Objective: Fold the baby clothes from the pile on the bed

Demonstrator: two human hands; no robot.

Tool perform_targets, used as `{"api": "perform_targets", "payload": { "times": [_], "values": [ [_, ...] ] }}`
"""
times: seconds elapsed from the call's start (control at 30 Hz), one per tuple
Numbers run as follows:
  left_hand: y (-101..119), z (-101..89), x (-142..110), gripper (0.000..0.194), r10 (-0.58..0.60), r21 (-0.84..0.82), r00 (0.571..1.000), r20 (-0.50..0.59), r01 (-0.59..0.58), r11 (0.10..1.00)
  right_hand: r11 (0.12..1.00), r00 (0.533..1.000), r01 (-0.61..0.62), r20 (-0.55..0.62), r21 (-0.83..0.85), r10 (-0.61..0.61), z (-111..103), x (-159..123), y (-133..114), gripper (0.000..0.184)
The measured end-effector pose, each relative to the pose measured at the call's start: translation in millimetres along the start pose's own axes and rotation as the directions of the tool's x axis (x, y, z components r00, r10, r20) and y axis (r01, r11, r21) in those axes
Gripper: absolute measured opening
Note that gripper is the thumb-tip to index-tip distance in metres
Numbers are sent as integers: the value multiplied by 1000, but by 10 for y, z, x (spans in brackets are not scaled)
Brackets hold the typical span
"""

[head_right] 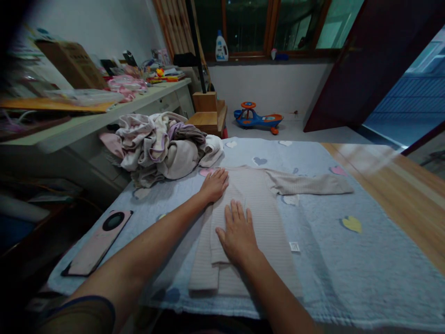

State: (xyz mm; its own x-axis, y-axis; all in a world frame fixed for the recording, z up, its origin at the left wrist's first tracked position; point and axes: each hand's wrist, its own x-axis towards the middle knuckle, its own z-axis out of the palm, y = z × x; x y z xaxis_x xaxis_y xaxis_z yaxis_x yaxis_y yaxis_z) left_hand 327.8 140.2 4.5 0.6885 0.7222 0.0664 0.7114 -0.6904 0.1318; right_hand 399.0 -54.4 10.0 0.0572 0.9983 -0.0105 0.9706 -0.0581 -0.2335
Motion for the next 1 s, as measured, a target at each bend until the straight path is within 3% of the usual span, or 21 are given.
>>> {"api": "perform_targets", "payload": {
  "times": [0.17, 0.33, 0.47, 0.57, 0.67, 0.83, 1.0],
  "values": [
    [158, 27, -212, 58, 103, -42, 991, 91, -100, 994, 988, 989, 143, 31, 61, -145, 66, -332, -188, 68],
    [178, 57, -245, 62, 92, -32, 993, 79, -90, 995, 976, 980, 179, 61, 121, -187, 129, -531, -216, 69],
    [240, -2, -288, 59, 60, -14, 995, 75, -59, 998, 946, 964, 230, 82, 228, -254, -11, -682, -107, 65],
    [357, -25, -420, 55, 65, 9, 998, 24, -66, 998, 915, 966, 225, 43, 336, -254, -170, -740, 101, 51],
    [468, 18, -582, 57, 126, -8, 992, 1, -126, 992, 914, 987, 155, -90, 374, -130, -283, -697, 437, 42],
    [517, 126, -694, 62, 138, -19, 990, -9, -138, 990, 959, 962, 61, -272, 277, 18, -388, -466, 1045, 36],
    [511, 147, -688, 60, 136, -5, 990, -29, -136, 991, 985, 953, -74, -280, 157, 117, -569, -138, 1475, 32]
  ]
}}
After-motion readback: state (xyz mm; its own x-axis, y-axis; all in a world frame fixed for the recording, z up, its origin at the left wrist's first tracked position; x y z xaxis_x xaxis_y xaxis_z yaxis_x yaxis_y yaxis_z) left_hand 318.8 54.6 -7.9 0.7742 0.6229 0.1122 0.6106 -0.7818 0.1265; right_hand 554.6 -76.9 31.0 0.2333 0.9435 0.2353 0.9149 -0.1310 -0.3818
